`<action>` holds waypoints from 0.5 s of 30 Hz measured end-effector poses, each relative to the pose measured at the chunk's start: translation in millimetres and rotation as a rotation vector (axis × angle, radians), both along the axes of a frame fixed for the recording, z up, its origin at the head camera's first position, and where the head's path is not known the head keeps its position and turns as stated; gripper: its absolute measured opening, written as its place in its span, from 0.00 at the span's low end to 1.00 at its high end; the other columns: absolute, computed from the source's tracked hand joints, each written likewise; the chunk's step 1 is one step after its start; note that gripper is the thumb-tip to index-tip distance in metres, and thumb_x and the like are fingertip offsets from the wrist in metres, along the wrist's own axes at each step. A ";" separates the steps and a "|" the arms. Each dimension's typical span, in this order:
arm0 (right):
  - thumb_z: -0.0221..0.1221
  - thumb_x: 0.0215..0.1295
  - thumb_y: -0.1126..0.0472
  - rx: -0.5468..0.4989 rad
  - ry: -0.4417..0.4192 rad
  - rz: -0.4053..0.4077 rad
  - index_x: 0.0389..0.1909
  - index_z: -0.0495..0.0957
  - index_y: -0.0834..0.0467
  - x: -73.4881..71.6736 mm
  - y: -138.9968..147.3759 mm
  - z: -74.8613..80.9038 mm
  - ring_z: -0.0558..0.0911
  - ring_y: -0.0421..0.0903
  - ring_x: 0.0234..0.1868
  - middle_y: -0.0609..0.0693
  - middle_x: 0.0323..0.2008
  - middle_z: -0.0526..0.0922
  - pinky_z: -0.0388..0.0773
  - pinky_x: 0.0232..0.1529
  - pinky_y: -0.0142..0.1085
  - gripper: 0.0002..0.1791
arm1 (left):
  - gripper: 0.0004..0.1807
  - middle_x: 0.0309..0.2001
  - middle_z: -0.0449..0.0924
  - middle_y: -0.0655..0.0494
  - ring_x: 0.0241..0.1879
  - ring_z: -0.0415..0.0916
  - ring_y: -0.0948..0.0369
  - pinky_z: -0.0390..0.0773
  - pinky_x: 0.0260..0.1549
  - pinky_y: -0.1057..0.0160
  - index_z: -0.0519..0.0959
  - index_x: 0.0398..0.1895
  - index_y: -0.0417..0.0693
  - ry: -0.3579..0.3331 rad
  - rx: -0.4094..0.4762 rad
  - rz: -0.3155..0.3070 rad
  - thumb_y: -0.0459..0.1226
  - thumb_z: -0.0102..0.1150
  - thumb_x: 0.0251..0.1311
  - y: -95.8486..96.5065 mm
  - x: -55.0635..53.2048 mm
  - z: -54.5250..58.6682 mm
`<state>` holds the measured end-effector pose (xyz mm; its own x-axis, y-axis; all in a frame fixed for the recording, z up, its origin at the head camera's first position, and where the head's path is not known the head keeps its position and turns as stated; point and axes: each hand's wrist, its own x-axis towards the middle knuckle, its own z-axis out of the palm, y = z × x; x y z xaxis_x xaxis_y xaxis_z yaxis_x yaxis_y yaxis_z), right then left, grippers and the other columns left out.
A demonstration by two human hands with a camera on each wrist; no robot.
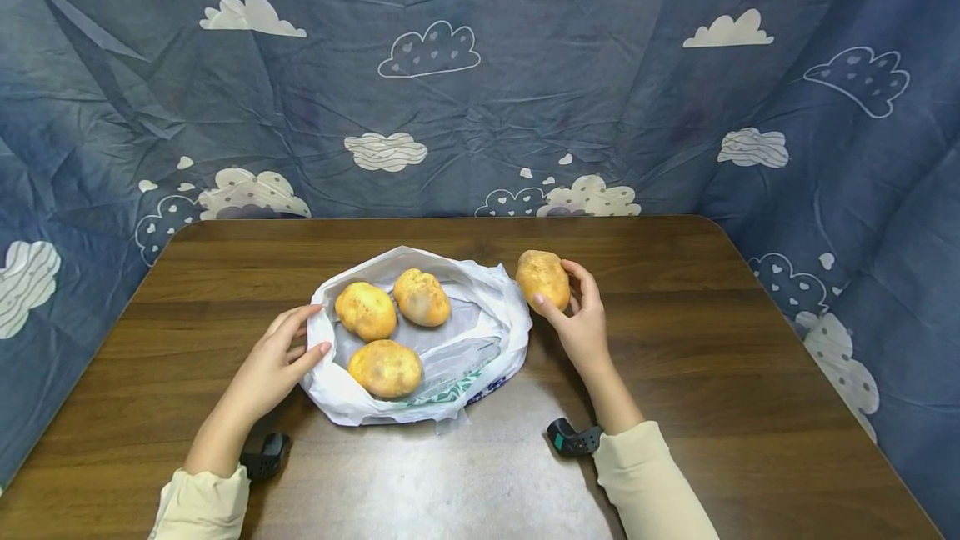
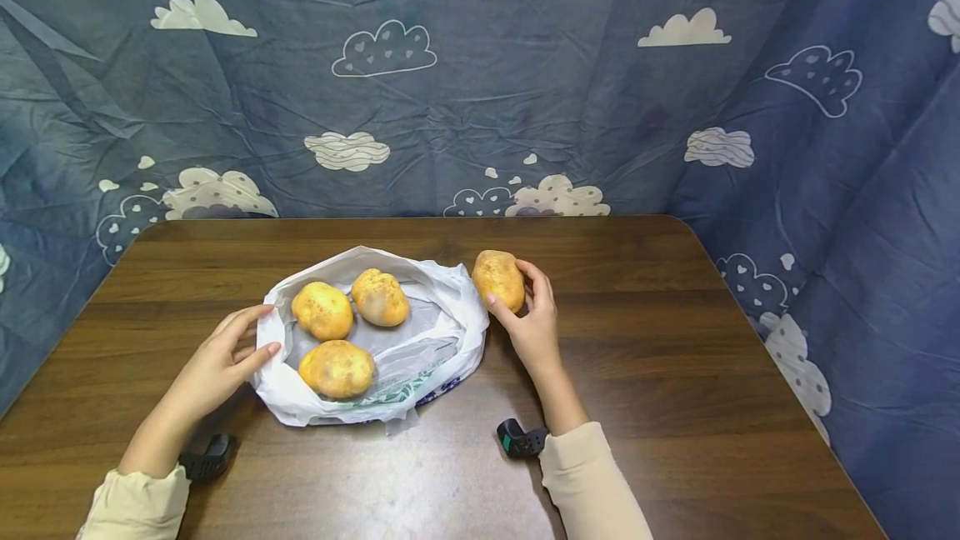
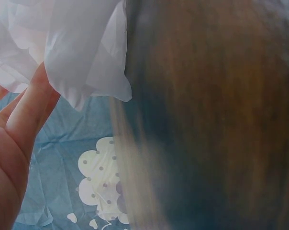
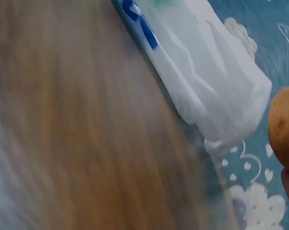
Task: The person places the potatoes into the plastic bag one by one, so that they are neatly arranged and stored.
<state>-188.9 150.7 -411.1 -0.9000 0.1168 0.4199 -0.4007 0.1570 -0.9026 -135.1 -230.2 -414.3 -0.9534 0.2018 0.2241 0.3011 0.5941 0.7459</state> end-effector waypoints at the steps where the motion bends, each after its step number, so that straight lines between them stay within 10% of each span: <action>1: 0.62 0.48 0.75 -0.004 0.003 0.014 0.56 0.61 0.72 1.3 -2.6 2.0 0.66 0.52 0.53 0.63 0.54 0.65 0.67 0.55 0.40 0.32 | 0.28 0.58 0.59 0.39 0.51 0.65 0.42 0.75 0.44 0.50 0.61 0.61 0.38 -0.001 -0.001 0.000 0.34 0.56 0.59 0.0 -0.2 -0.2; 15: 0.59 0.48 0.81 -0.055 -0.035 0.306 0.57 0.59 0.74 25.2 -44.8 24.5 0.64 0.56 0.56 0.66 0.55 0.63 0.65 0.59 0.37 0.33 | 0.27 0.57 0.59 0.39 0.50 0.66 0.42 0.75 0.44 0.50 0.62 0.60 0.37 0.007 0.011 -0.003 0.34 0.56 0.58 0.0 -0.8 -1.8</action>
